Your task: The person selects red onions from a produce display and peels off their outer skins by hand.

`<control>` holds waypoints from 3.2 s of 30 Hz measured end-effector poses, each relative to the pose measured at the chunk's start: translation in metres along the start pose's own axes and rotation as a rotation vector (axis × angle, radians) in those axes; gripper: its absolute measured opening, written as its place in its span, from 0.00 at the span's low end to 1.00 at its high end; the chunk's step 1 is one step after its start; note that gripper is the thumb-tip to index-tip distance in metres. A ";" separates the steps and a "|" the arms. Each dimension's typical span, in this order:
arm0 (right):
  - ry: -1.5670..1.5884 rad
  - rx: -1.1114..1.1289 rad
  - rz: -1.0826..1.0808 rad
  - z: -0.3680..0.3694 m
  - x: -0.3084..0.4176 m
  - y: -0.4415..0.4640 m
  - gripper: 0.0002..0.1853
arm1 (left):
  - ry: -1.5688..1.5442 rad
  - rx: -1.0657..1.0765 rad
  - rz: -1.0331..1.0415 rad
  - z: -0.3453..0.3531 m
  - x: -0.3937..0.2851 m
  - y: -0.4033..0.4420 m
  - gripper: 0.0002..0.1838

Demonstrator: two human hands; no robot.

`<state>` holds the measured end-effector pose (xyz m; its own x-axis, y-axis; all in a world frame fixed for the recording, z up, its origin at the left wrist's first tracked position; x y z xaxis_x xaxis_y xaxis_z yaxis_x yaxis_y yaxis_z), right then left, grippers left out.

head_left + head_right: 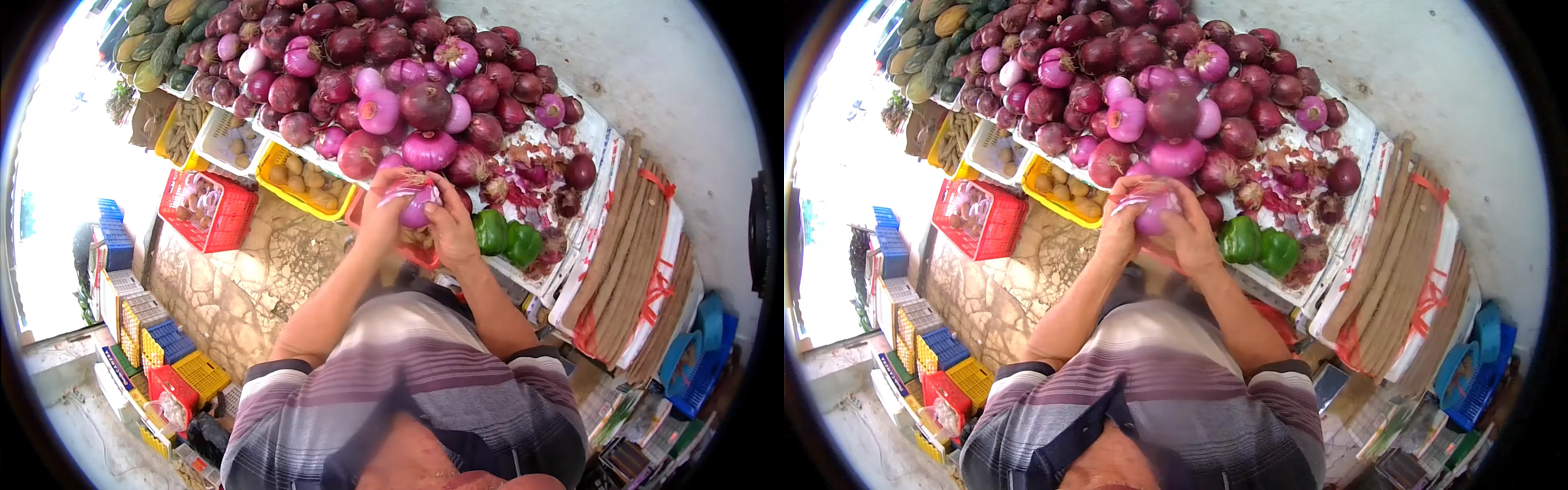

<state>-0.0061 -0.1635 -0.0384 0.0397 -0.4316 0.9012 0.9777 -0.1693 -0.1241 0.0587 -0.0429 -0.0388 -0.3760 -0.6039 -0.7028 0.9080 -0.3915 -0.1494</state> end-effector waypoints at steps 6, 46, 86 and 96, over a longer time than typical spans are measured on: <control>-0.020 -0.060 -0.028 0.007 -0.004 0.002 0.27 | 0.120 0.017 0.048 -0.005 -0.001 0.002 0.23; -0.069 -0.357 -0.002 -0.085 0.009 0.004 0.10 | 0.573 0.232 -0.414 0.047 0.015 0.011 0.22; 0.226 -0.195 -0.286 -0.048 0.015 -0.026 0.31 | 0.231 0.242 -0.273 0.045 0.025 0.004 0.35; 0.127 -0.206 -0.285 -0.040 0.018 -0.025 0.35 | 0.032 0.144 -0.301 0.052 0.013 -0.004 0.30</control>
<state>-0.0385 -0.2020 -0.0355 -0.2672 -0.4458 0.8544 0.8831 -0.4681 0.0319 0.0404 -0.0850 -0.0115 -0.6152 -0.4254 -0.6637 0.7209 -0.6444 -0.2552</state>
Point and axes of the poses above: each hand's wrist, its own y-axis towards the middle knuckle, its own z-axis out of the palm, x = y × z, the point moved 3 cm from there along y, towards the middle knuckle, and after that the axes turned 9 degrees about -y, right-handed, at the moved point
